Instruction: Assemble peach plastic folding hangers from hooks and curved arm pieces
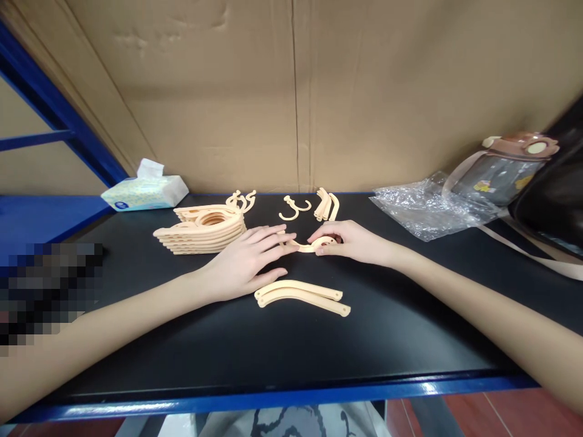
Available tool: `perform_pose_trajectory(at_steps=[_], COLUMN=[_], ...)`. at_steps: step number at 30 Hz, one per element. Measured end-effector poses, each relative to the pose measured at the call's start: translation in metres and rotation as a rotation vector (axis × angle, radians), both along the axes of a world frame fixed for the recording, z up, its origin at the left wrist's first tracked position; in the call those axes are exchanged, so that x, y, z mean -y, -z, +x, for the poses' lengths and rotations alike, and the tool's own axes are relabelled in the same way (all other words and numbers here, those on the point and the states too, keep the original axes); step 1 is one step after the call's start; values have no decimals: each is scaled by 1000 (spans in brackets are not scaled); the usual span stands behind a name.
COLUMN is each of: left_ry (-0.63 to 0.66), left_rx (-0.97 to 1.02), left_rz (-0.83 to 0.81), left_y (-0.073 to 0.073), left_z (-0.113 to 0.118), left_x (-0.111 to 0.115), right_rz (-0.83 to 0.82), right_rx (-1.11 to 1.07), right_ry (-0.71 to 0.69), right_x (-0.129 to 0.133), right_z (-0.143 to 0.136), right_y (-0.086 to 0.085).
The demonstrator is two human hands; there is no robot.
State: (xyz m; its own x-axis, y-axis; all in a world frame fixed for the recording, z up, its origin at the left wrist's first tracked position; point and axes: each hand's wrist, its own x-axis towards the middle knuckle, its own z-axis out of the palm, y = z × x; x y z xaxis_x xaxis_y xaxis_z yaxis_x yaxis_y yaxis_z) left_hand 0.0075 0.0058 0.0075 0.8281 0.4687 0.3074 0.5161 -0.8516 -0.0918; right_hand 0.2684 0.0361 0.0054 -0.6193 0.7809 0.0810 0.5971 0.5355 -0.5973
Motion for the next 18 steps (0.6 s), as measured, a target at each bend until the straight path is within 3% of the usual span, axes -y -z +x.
perform_pose_trajectory(at_steps=[13,15,18], left_ry=[9,6,7], left_rx=[-40,-63,-86], left_rz=[-46,-30,28], left_y=[4,-1,-21], left_z=[-2,-1,2], left_x=[-2,-3,1], right_rz=[291,307,323], right_rx=[207,231,257], right_ry=[9,16,35], right_x=[5,7,8], right_z=[9,8,9], right_y=[-13,-14,-14])
